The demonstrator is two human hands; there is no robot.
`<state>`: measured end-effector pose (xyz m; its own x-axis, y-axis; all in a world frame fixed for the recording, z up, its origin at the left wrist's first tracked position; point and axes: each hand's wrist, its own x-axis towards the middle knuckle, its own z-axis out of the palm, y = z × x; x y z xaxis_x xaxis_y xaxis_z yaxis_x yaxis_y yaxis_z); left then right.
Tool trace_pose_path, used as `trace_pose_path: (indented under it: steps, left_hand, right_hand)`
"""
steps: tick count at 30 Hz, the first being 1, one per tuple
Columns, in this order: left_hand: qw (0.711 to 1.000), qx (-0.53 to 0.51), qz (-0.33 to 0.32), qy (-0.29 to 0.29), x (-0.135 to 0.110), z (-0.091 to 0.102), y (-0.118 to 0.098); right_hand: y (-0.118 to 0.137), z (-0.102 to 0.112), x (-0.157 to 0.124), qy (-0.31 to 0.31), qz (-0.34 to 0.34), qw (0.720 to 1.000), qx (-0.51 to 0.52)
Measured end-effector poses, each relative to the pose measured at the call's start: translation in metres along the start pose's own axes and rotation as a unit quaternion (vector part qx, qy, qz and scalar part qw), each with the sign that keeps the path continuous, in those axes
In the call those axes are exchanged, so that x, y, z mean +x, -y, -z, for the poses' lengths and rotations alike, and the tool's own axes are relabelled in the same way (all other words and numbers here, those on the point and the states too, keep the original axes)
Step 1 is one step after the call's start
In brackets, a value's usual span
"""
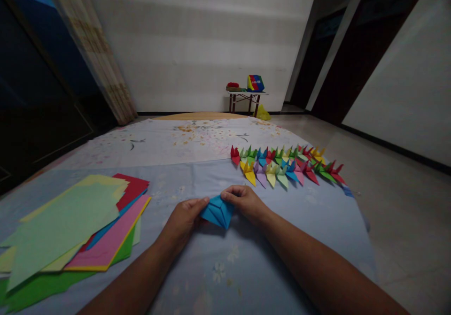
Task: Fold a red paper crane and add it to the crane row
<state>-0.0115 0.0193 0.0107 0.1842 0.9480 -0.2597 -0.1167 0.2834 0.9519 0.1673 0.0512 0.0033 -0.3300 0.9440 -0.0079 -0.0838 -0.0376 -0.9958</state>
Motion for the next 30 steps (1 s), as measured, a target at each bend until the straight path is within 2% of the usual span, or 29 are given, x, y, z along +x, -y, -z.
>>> trace_pose_path:
  steps: [5,10,13,17,20,24,30]
  left_hand:
    - [0.999,0.034,-0.033,0.015,0.004,0.004,0.006]
    - [0.997,0.053,-0.048,-0.013,0.002,0.002,0.002]
    - [0.998,0.03,-0.054,-0.024,0.0,-0.002,0.0]
    - [0.999,-0.022,-0.048,-0.007,-0.001,-0.007,0.0]
    - [0.999,-0.027,-0.036,-0.003,0.0,-0.007,0.0]
    - [0.999,-0.038,-0.023,-0.005,0.0,-0.007,-0.001]
    - [0.994,-0.085,0.009,-0.075,-0.003,-0.009,-0.008]
  right_hand:
    - [0.004,-0.002,-0.001,-0.014,-0.014,1.0,0.001]
    - [0.005,-0.004,0.0,-0.019,-0.02,1.0,0.015]
    - [0.003,-0.003,0.0,-0.023,-0.011,1.0,-0.001]
    - [0.0,-0.002,0.001,-0.021,-0.001,1.0,-0.005]
    - [-0.001,-0.002,0.0,-0.006,0.002,1.0,-0.009]
    - [0.001,0.0,-0.001,-0.024,0.01,1.0,-0.011]
    - [0.001,0.004,0.0,-0.036,0.015,0.999,-0.007]
